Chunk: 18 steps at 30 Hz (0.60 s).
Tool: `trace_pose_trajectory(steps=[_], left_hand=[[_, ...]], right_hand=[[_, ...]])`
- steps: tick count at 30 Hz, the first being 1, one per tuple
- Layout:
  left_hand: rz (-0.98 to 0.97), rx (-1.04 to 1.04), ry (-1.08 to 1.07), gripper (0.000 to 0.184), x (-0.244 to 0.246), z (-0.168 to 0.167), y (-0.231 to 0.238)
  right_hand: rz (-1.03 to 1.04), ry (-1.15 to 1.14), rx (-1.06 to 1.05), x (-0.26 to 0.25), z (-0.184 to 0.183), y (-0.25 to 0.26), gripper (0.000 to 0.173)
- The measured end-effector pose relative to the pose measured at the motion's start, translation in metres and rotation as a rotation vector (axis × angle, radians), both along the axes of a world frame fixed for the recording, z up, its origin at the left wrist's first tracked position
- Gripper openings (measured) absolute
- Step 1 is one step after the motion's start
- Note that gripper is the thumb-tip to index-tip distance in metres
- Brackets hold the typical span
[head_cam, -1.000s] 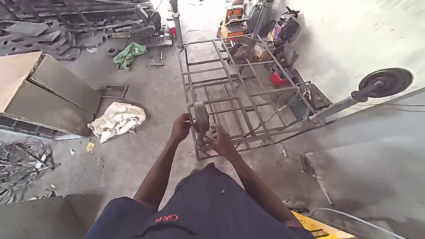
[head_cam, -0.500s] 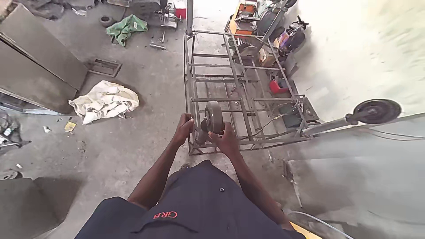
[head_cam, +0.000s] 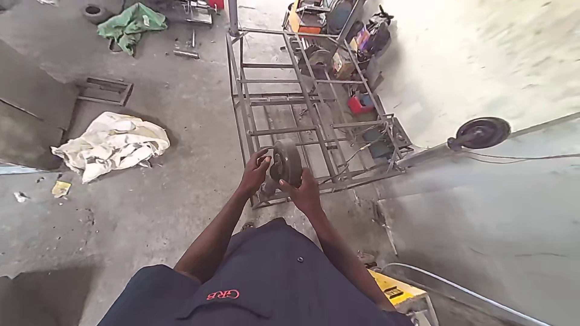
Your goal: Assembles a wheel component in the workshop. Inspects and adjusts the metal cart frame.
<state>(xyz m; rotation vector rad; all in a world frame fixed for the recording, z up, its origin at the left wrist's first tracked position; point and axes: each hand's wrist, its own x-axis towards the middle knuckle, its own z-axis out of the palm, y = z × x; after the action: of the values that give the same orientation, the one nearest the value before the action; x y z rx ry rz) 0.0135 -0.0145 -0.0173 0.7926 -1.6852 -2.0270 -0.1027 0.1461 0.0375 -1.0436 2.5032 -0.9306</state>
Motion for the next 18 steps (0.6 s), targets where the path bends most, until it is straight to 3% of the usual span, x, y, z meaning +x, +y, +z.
trace_pose_trajectory(steps=[5,8,14,18], left_hand=[[0.002,0.172,0.045,0.038,-0.003,-0.003,-0.009],[0.075,0.289,0.070,0.036,0.008,-0.008,-0.014],[0.126,0.374,0.115,0.034,0.033,-0.030,-0.008],[0.145,0.310,0.056,0.033,0.040,-0.027,-0.001]], right_hand=[[0.066,-0.044,-0.043,0.017,-0.006,-0.010,0.057],[0.150,0.002,-0.048,0.029,-0.009,-0.014,0.060],[0.243,0.037,-0.058,0.045,-0.018,-0.014,0.061],[0.230,-0.042,-0.149,0.044,-0.021,0.008,0.060]])
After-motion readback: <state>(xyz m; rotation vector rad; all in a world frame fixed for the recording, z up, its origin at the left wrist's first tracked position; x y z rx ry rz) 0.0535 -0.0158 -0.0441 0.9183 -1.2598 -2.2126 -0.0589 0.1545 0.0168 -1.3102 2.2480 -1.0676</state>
